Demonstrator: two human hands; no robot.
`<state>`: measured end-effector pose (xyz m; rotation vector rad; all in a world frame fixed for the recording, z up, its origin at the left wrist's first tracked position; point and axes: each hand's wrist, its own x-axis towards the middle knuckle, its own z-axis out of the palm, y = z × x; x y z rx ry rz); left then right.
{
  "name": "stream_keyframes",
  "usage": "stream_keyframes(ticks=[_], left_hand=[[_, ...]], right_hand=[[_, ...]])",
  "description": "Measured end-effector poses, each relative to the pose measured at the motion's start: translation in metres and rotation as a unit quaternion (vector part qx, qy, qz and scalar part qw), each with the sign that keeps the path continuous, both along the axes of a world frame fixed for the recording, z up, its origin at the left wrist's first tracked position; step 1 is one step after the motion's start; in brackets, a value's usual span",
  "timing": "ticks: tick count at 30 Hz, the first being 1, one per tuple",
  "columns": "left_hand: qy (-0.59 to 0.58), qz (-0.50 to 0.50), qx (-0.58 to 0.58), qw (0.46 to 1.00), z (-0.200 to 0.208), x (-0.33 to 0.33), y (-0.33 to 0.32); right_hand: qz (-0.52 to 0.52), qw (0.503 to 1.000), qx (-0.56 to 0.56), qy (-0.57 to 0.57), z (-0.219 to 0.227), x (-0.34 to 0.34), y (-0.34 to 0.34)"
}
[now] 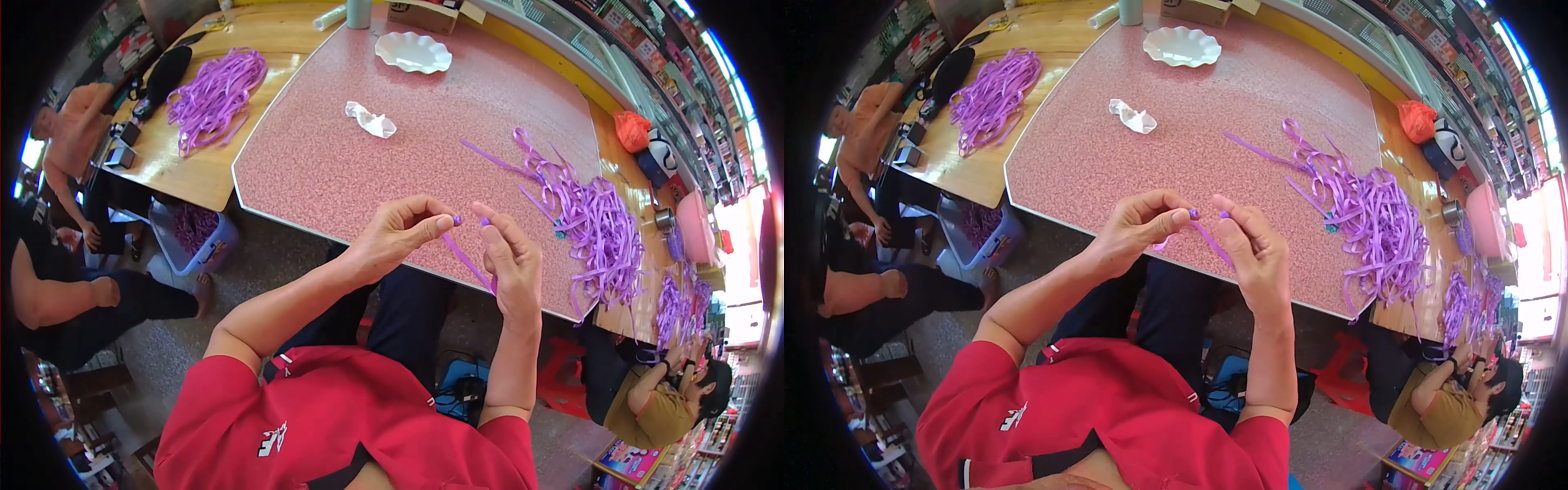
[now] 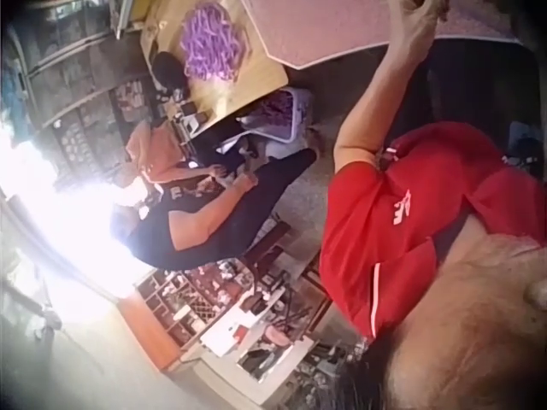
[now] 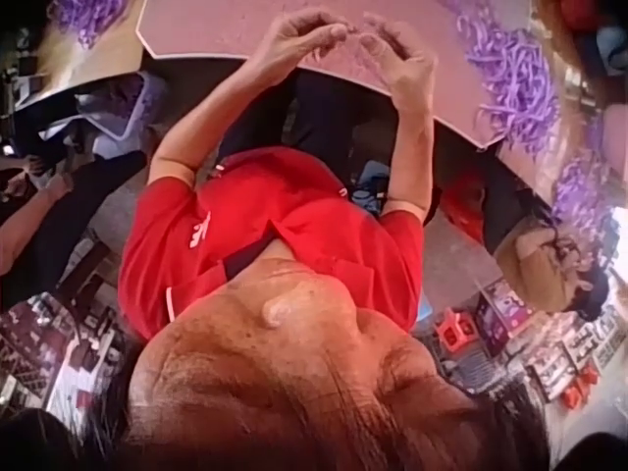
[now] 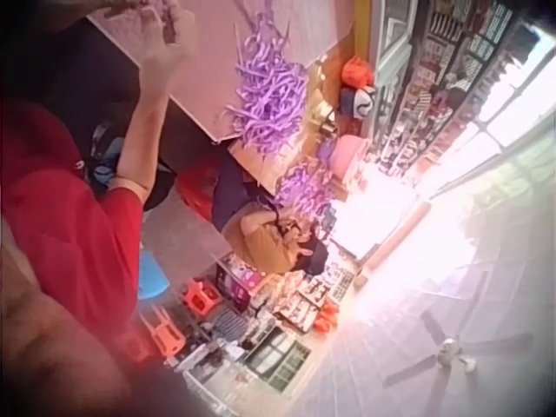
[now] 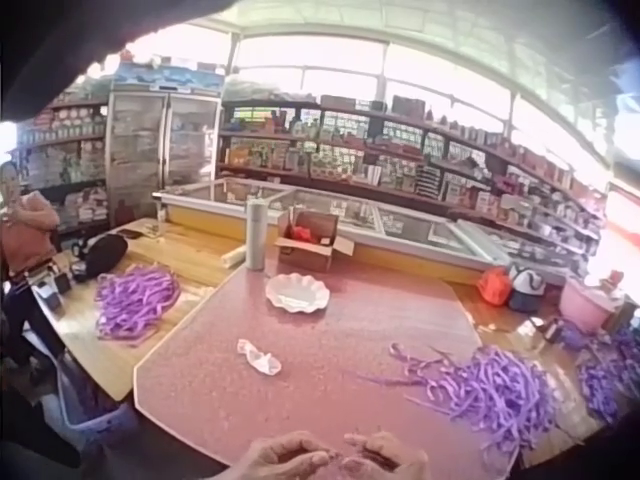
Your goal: Tying knots in purple ribbons to prepare them for use or packaging.
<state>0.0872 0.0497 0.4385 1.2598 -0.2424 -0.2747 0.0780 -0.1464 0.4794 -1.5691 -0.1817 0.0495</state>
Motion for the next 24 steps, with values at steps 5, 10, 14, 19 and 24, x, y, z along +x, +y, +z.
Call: stream_keyframes(ticks=[5, 10, 14, 19, 24], left_hand=[[0.002, 0.003, -0.035, 0.999, 0.001, -0.001, 0.0], [-0.024, -0.016, -0.052, 0.998, 0.004, -0.003, -0.001], [-0.051, -0.018, -0.057, 0.997, 0.0, -0.002, -0.001], [-0.034, -0.035, -0.07, 0.996, 0.0, -0.003, -0.001], [-0.043, -0.036, -0.047, 0.997, 0.0, -0.001, 0.0]], right_hand=[[0.014, 0.995, -0.072, -0.074, -0.002, 0.0, -0.003], [0.005, 0.997, -0.029, -0.072, -0.012, -0.002, 0.002], [-0.007, 0.998, 0.043, -0.045, -0.013, -0.003, 0.004], [0.014, 0.999, 0.034, -0.04, -0.01, -0.003, 0.002], [0.025, 0.996, -0.022, -0.079, -0.01, -0.003, 0.0]])
